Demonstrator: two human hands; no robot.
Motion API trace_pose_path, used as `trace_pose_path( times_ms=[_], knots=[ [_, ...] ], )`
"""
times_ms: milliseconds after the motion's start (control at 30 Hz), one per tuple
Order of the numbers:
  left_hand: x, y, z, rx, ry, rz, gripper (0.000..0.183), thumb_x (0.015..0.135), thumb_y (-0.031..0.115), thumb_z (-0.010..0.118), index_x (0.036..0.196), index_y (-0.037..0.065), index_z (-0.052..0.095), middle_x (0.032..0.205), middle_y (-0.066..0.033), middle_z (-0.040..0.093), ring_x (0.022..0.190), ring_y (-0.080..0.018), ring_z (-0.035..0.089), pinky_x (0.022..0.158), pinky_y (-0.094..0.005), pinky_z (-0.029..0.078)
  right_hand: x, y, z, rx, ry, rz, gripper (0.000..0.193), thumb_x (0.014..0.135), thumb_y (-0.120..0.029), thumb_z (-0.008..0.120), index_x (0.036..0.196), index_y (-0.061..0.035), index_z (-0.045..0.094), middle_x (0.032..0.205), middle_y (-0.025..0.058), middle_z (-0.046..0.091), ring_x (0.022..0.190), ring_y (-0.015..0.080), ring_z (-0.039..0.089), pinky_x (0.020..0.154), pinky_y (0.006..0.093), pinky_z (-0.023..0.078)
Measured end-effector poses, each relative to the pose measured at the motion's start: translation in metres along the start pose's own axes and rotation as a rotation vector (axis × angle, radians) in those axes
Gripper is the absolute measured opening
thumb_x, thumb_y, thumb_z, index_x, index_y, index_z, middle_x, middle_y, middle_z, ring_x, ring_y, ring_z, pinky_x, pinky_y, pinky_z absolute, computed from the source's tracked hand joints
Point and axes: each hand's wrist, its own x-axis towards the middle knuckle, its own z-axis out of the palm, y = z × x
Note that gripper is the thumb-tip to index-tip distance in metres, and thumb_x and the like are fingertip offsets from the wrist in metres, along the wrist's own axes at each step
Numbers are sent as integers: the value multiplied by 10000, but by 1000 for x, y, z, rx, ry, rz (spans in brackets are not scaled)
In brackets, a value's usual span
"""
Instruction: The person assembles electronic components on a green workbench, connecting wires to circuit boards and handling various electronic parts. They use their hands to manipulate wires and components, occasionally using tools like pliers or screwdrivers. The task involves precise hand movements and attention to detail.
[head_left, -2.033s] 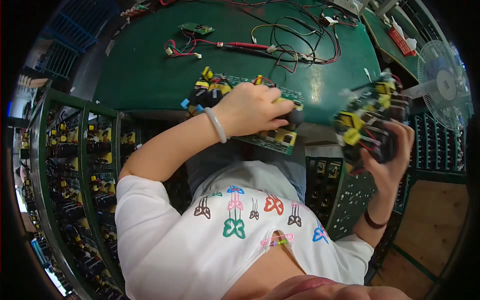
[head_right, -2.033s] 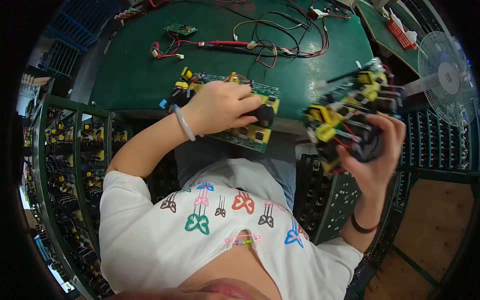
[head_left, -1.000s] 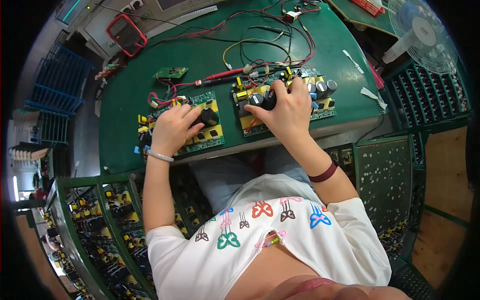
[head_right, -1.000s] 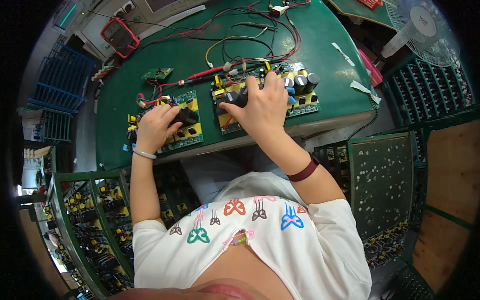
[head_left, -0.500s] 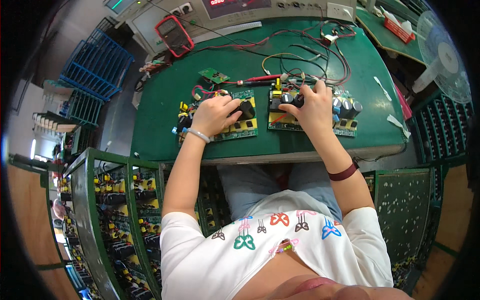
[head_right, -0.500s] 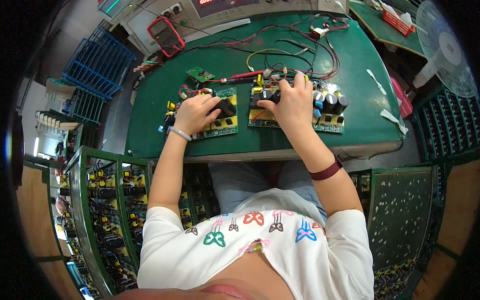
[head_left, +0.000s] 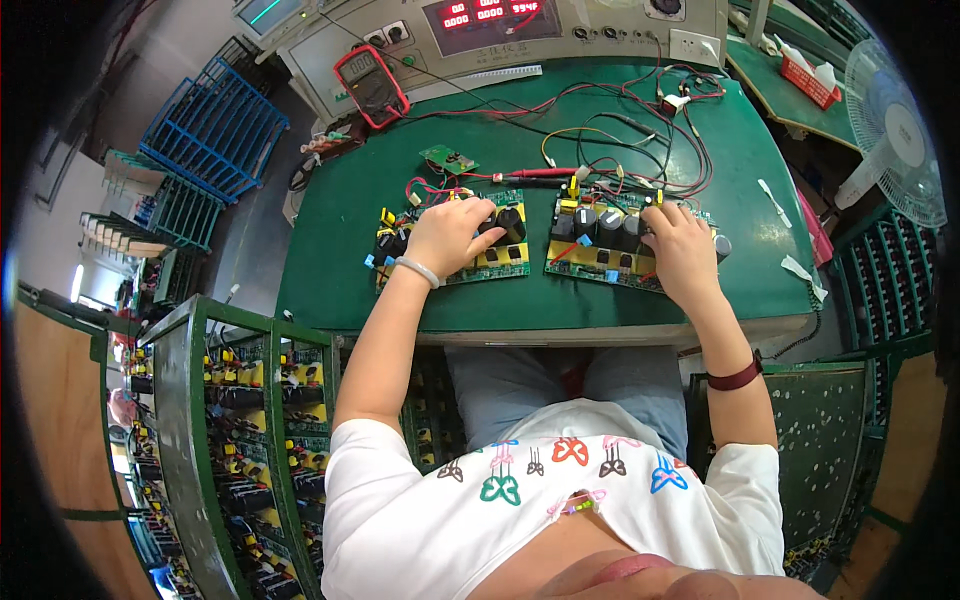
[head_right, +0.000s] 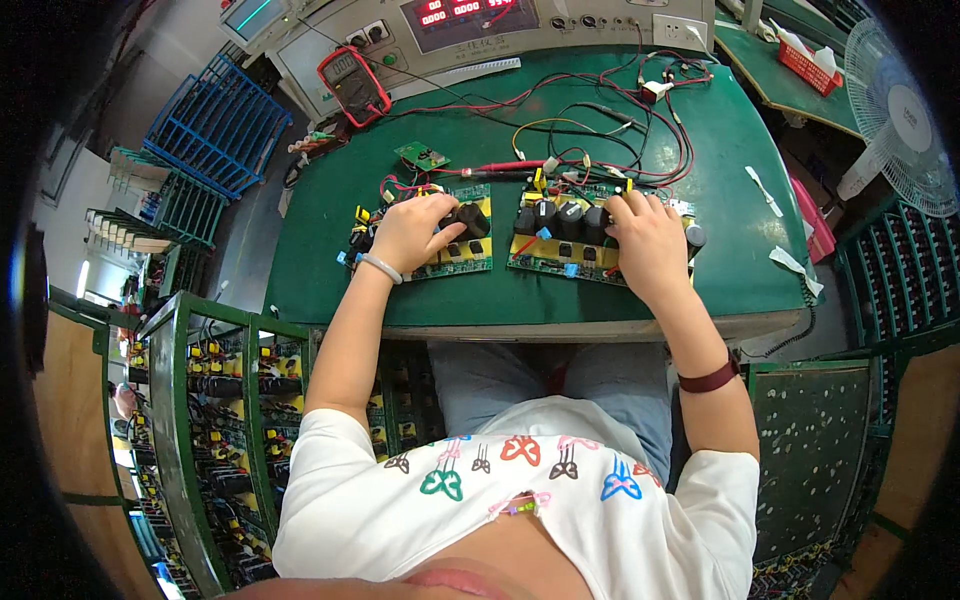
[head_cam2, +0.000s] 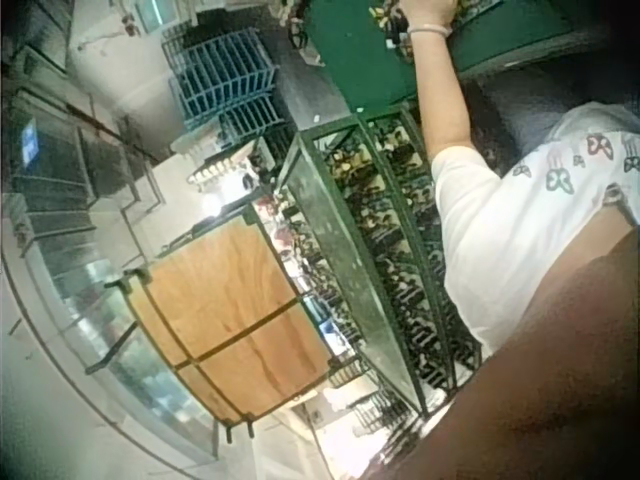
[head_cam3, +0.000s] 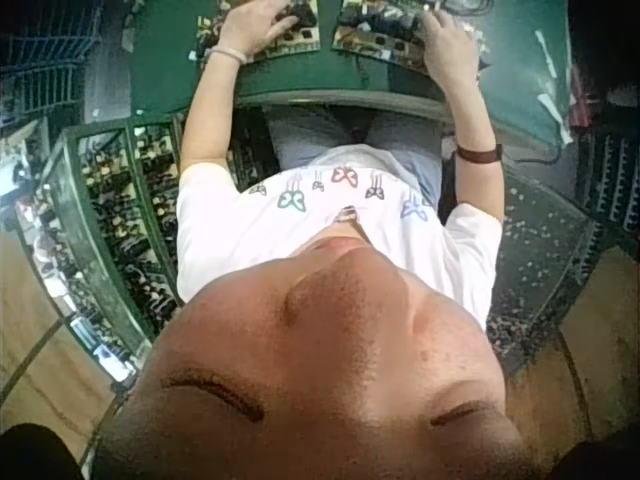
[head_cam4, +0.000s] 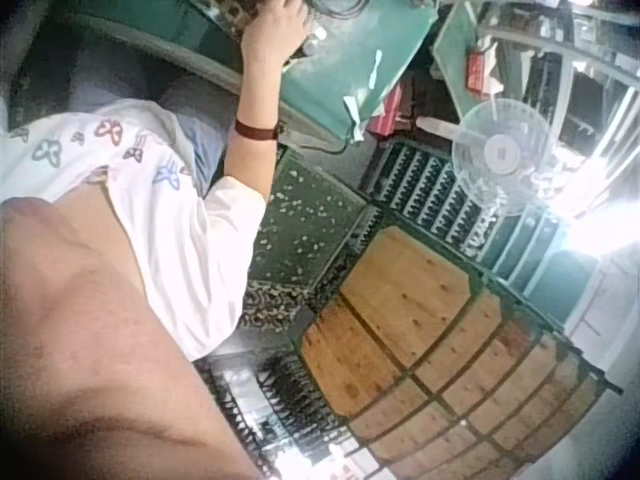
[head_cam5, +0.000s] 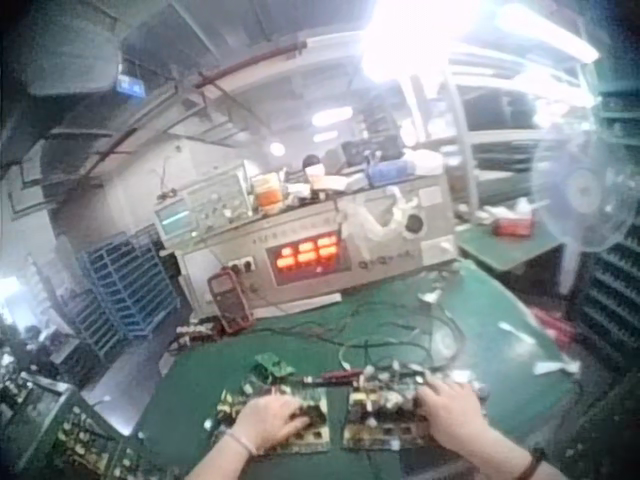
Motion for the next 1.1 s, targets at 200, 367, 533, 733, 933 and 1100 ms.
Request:
trace_pose_path(
  times_ms=[200,367,533,733,933,1100],
  knots=[
    [0,3,-1,-5,-18,-33,343,926,441,608,1052,122,610,917,-83,643,864,-296,655,751,-406,527,4,0,-9,190,62,-69,315,805,-260,735,1078,-137,635,976,36,642,964,255,631,791,403,464],
    [3,10,-7,-19,-124,-100,374,922,428,621,1083,91,626,991,-99,661,919,-313,655,789,-419,521,14,12,1,225,117,-108,290,792,-258,738,1039,-133,655,950,27,663,945,256,653,766,401,468],
    [2,12,-10,16,-161,-139,394,921,416,630,1112,71,635,1048,-122,679,966,-333,653,826,-428,518,47,23,9,257,51,-120,278,812,-267,722,1047,-138,647,1021,44,676,944,296,655,779,425,496],
    [-5,14,0,-38,-73,-149,375,928,434,612,1012,69,582,981,-147,654,954,-371,634,797,-464,505,49,26,10,303,12,-160,294,820,-241,719,1080,-126,641,1052,72,635,943,350,629,802,456,491],
    [-31,37,-12,-54,-135,-109,389,946,462,583,1039,84,582,999,-132,627,988,-359,614,835,-458,504,15,10,-5,336,-47,-254,300,798,-180,739,1071,-104,642,1045,78,601,939,332,613,838,435,449],
    [-38,50,-24,-31,-202,-166,361,920,442,619,1072,114,608,1000,-119,632,993,-351,618,853,-459,509,1,-2,-12,333,-96,-248,290,808,-193,731,1069,-110,639,1056,78,600,957,319,617,867,436,436]
  ],
)
